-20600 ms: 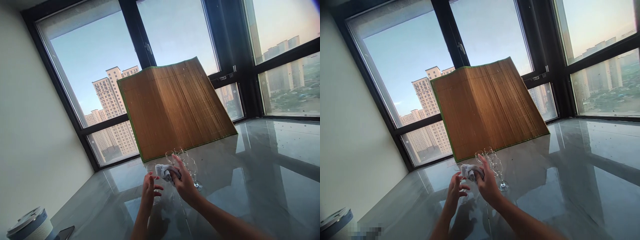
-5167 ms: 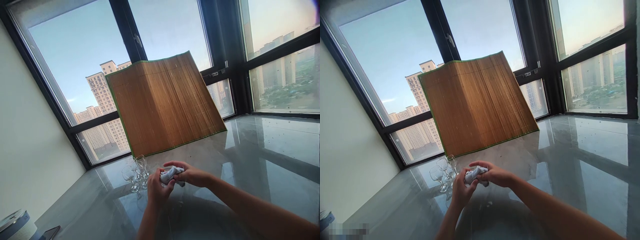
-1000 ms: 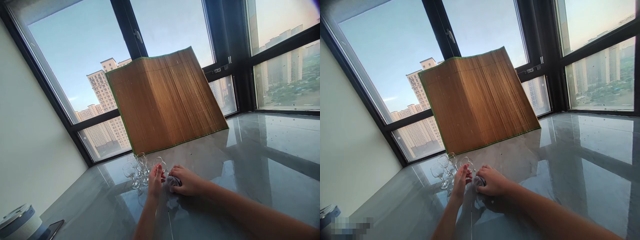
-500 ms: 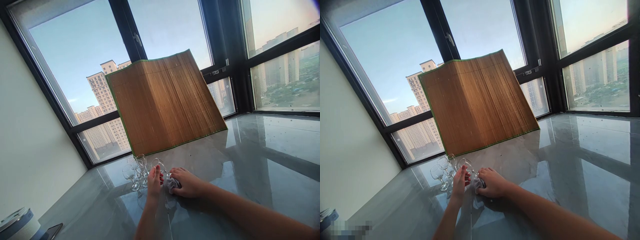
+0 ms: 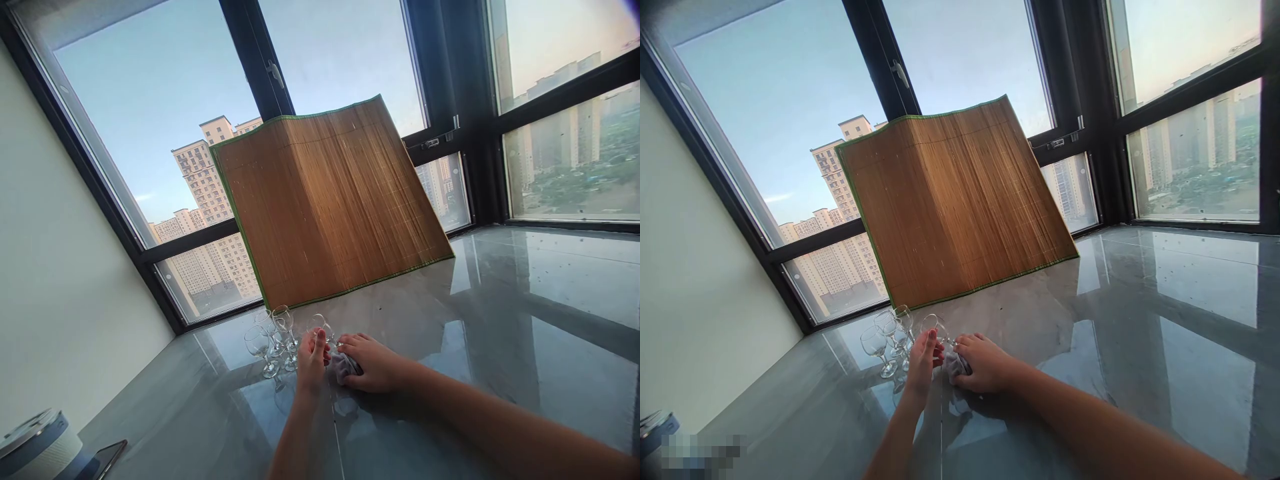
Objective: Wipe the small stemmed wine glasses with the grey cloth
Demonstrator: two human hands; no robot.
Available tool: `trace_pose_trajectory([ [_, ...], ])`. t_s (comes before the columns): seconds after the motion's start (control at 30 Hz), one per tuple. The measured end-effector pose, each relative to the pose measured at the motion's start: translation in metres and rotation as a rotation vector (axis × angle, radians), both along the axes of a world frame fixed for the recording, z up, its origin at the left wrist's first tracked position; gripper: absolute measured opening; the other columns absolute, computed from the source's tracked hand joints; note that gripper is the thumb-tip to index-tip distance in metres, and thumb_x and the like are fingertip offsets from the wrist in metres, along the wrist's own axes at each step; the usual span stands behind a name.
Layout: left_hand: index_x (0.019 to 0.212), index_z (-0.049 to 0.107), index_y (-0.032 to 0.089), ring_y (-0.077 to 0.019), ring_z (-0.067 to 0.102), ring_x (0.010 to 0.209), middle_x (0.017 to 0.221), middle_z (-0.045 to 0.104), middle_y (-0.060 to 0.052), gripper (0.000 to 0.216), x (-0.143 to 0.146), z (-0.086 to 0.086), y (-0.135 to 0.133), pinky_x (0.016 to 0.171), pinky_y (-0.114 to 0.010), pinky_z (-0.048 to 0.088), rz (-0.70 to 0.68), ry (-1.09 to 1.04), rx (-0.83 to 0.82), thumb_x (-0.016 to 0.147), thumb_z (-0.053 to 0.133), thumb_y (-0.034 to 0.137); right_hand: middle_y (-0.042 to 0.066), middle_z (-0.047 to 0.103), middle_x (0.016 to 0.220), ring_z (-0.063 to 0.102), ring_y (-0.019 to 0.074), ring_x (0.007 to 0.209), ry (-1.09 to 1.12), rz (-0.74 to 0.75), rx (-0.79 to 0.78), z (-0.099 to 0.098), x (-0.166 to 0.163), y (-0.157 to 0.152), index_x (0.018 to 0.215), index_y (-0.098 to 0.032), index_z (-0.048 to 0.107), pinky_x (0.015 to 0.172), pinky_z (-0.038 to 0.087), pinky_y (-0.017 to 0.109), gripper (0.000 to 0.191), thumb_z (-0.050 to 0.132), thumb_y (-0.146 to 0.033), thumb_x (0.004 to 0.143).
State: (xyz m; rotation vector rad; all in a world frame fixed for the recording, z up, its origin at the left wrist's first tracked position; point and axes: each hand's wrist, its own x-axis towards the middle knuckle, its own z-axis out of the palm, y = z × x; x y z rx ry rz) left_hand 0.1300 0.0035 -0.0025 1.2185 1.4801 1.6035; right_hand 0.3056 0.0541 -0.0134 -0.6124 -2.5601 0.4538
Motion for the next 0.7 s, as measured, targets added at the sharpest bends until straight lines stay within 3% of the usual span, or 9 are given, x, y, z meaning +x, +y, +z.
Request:
trace_pose_trajectory([
  [0.2,0.102,0.065,0.017,-0.0130,0.057,0.063,0.074,0.059,-0.001,0.069,0.0035,0.0038,-0.0012,0.058,-0.024,0.047,-0.012,-0.011,-0.013,0.070,0.063,0.078,0.014,0.059,0.135,0.052,0.0346,0.127,-0.039,-0.018,-0.013,0.0002,0.0002,0.0007,0.132,-0.025,0.061,0.117,0.012,0.064,0.058,0.063,-0.054,0.082],
  [0.53,0.118,0.061,0.017,-0.0119,0.055,0.059,0.075,0.059,0.000,0.077,0.0046,0.0040,-0.0009,0.058,-0.025,0.046,-0.065,-0.047,-0.039,0.068,0.067,0.075,0.014,0.060,0.133,0.056,0.0344,0.122,-0.046,-0.033,0.009,-0.0013,-0.0010,0.0013,0.125,-0.023,0.065,0.117,0.016,0.061,0.051,0.062,-0.051,0.082],
  [0.7,0.122,0.056,0.017,-0.0131,0.057,0.060,0.074,0.061,0.001,0.071,0.0070,0.0024,-0.0002,0.056,-0.024,0.046,-0.109,-0.021,-0.025,0.070,0.072,0.062,0.011,0.065,0.125,0.060,0.0330,0.116,-0.035,-0.010,-0.028,0.0013,-0.0011,-0.0008,0.122,-0.025,0.067,0.116,0.016,0.062,0.045,0.061,-0.048,0.083],
])
